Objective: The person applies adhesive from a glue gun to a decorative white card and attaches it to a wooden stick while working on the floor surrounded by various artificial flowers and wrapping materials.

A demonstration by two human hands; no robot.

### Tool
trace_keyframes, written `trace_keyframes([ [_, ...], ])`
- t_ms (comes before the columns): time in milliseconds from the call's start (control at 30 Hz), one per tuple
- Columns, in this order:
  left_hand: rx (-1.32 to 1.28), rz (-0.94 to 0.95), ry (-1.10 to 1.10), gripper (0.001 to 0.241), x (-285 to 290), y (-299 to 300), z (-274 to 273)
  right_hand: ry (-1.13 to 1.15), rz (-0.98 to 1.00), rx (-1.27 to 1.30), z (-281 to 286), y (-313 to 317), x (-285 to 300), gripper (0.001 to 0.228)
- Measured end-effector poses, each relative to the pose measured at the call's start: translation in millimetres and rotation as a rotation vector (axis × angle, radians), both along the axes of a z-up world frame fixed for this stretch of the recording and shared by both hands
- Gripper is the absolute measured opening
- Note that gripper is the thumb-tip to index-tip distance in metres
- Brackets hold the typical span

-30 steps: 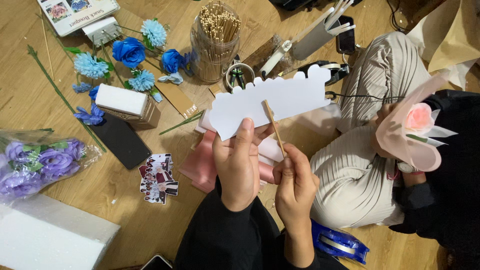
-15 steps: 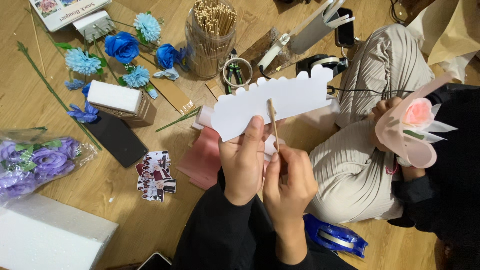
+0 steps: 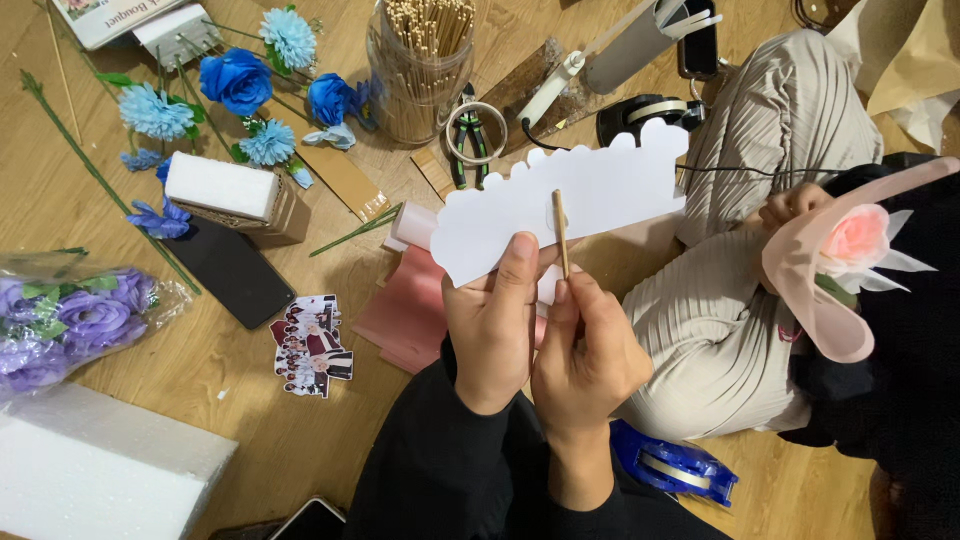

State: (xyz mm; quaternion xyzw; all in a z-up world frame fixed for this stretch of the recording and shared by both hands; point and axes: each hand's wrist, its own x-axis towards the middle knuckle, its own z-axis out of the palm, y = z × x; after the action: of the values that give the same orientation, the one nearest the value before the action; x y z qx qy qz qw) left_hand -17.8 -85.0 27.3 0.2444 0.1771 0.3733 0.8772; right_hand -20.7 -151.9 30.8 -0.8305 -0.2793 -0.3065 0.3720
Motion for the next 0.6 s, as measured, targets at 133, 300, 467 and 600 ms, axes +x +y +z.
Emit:
trace_keyframes([
  [133,-0.01,-0.035,0.03,0.028,1.1,-5.6,-23.7,0.004,-0.001,0.018,12.1,0.0,-3.4,0.008],
  [300,-0.033,-0.141,0.12,0.021,0.1,-13.6,-56.5,-0.001,0.012,-0.032,9.9,1.2,-5.4,0.01],
  [467,0.185,-0.089,0.16,0.029,-10.8,15.3,-2.5,0.032,0.011,-0.027,11.4,0.9,-6.2,0.01],
  [600,0.275,-0.102,0.138,0.027,-13.9,12.0,-6.3,0.105,0.008,0.001,16.1,1.3,-9.1,0.013],
])
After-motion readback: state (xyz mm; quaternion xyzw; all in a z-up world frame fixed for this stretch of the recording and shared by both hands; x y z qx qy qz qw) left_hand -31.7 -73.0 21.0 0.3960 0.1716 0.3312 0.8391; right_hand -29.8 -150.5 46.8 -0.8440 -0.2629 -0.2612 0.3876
